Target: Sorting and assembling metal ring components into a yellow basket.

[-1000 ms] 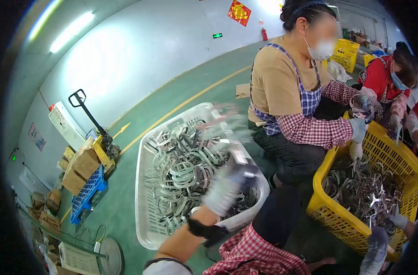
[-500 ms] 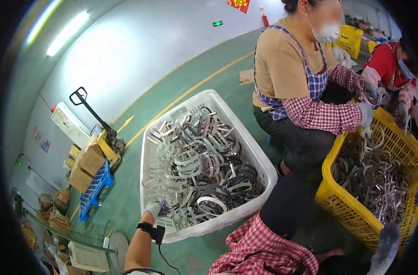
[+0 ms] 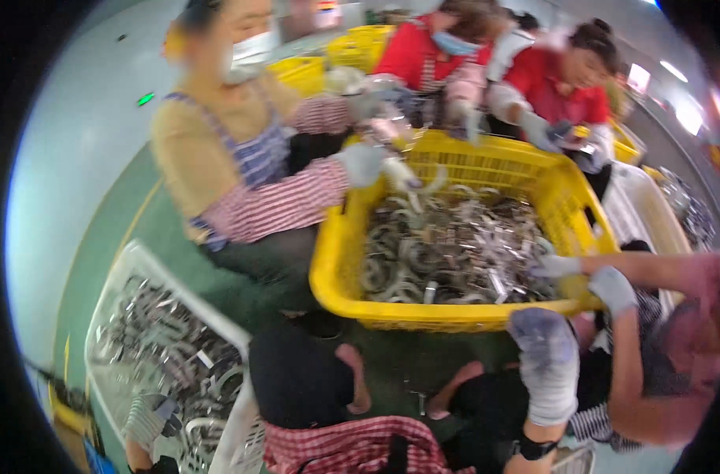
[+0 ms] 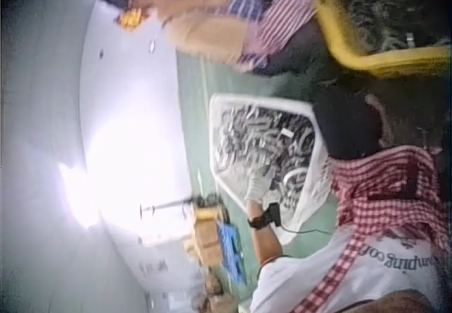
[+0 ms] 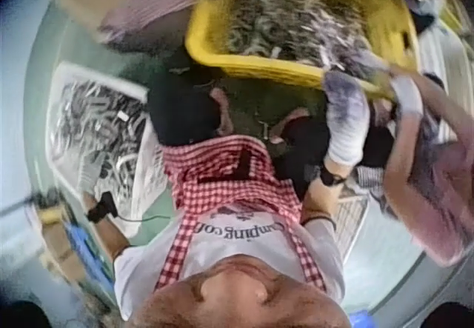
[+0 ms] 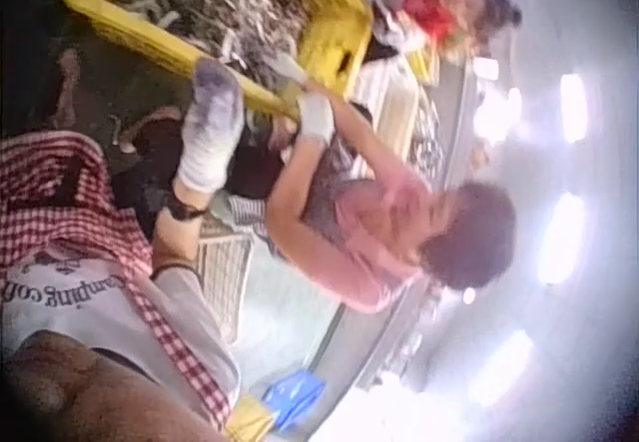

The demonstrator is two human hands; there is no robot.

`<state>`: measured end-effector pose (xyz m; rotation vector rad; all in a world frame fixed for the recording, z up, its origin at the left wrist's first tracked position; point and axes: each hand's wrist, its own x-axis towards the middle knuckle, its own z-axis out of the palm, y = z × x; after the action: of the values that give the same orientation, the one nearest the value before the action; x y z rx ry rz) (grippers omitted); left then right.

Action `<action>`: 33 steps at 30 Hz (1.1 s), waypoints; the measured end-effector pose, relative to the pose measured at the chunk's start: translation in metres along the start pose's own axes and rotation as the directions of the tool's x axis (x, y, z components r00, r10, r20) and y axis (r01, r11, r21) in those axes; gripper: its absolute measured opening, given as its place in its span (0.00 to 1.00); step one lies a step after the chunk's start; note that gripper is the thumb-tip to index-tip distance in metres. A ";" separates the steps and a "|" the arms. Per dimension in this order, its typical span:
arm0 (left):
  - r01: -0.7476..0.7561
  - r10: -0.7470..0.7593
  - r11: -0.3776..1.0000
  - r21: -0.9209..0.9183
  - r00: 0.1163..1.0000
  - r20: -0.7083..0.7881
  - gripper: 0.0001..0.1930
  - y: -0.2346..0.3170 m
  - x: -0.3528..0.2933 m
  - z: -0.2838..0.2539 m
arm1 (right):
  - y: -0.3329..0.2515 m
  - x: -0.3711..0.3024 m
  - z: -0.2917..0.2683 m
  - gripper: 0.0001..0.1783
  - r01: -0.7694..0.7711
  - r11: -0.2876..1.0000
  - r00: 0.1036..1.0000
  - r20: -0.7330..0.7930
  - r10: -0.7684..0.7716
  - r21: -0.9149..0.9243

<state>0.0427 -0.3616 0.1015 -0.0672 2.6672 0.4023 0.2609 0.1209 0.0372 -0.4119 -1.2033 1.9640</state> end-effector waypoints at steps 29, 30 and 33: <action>-0.273 0.701 0.713 -0.646 0.256 0.666 0.18 0.522 0.131 0.207 | -0.037 -0.008 -0.015 0.17 0.095 0.903 0.989 -0.140 -0.040 0.418; -0.299 0.705 0.708 -0.640 0.237 0.669 0.17 0.532 0.134 0.225 | -0.043 -0.007 -0.013 0.17 0.103 0.903 0.987 -0.153 -0.042 0.417; -0.626 0.421 0.759 -0.179 0.263 0.868 0.17 0.552 0.151 0.268 | -0.046 0.003 -0.015 0.13 0.052 0.924 0.970 -0.239 0.044 0.379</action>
<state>-0.0430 0.2475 -0.0459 0.9141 1.5450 0.2370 0.2893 0.1435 0.0696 -0.4290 -0.6428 2.0177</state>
